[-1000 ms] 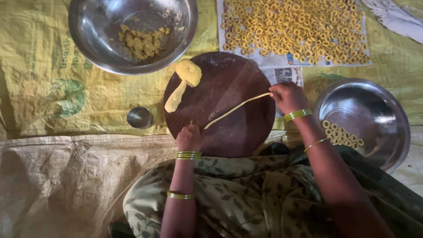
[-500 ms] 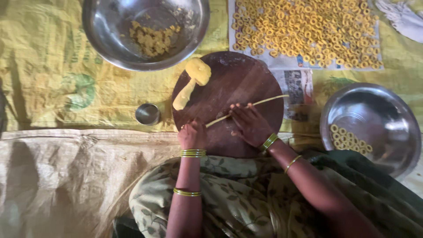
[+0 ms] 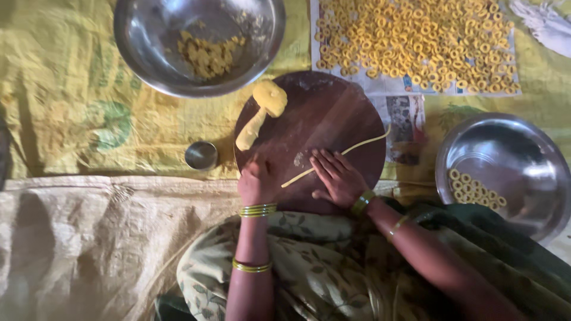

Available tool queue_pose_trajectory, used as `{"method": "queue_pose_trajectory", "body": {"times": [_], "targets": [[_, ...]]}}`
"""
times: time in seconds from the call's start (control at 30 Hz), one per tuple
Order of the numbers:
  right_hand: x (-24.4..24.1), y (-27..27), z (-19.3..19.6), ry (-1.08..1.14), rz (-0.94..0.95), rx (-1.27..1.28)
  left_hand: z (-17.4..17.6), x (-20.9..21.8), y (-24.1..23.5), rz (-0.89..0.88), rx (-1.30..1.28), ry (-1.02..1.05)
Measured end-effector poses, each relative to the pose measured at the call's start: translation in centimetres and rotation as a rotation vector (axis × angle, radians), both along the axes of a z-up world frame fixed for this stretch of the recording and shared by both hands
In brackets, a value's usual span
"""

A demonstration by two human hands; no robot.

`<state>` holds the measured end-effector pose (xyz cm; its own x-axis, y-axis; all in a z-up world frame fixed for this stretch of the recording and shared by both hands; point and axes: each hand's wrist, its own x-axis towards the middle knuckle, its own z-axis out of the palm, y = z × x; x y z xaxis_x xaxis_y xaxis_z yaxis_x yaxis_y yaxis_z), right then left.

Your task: The person rolls a small piece of dough into a thin rope on a wooden board, then joins the ends to form a ring. The finished rings are placed into a metal bowl. The person repeats this process with additional dough pieces.

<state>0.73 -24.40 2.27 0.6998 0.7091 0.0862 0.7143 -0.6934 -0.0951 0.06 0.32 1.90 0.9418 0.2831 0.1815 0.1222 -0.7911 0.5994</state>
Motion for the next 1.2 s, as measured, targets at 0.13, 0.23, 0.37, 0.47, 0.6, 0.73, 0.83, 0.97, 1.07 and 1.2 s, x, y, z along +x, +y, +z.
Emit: {"method": "queue_pose_trajectory", "body": {"times": [0.13, 0.23, 0.37, 0.47, 0.6, 0.73, 0.83, 0.97, 1.07, 1.2], "targets": [[-3.3, -2.0, 0.7, 0.023, 0.017, -0.023, 3.3, 0.3, 0.7, -0.009, -0.178, 0.036], [-3.1, -1.5, 0.8, 0.007, 0.005, -0.022, 4.5, 0.3, 0.7, 0.0, -0.231, 0.036], [1.3, 1.2, 0.5, -0.075, -0.034, -0.047, 4.9, 0.4, 0.6, 0.009, -0.191, 0.08], [4.5, 2.8, 0.5, -0.085, -0.096, -0.141, 5.0, 0.3, 0.6, 0.015, -0.23, -0.001], [4.0, 2.5, 0.6, -0.107, -0.073, -0.232, 5.3, 0.1, 1.0, -0.006, -0.237, 0.049], [-0.7, 0.3, 0.9, -0.106, -0.025, -0.116, 5.8, 0.2, 0.9, -0.038, -0.25, 0.023], [-3.9, -1.2, 1.3, -0.091, -0.025, -0.187, 6.1, 0.4, 0.7, -0.066, -0.279, -0.002], [-3.5, -1.3, 1.2, -0.024, -0.032, -0.084, 6.2, 0.5, 0.5, -0.073, -0.284, -0.026], [-0.3, 0.2, 1.0, -0.058, -0.055, -0.084, 6.0, 0.3, 0.5, -0.049, -0.294, -0.027], [4.1, 2.6, 1.2, -0.115, -0.12, -0.224, 5.9, 0.3, 0.8, 0.001, -0.21, 0.029]]}}
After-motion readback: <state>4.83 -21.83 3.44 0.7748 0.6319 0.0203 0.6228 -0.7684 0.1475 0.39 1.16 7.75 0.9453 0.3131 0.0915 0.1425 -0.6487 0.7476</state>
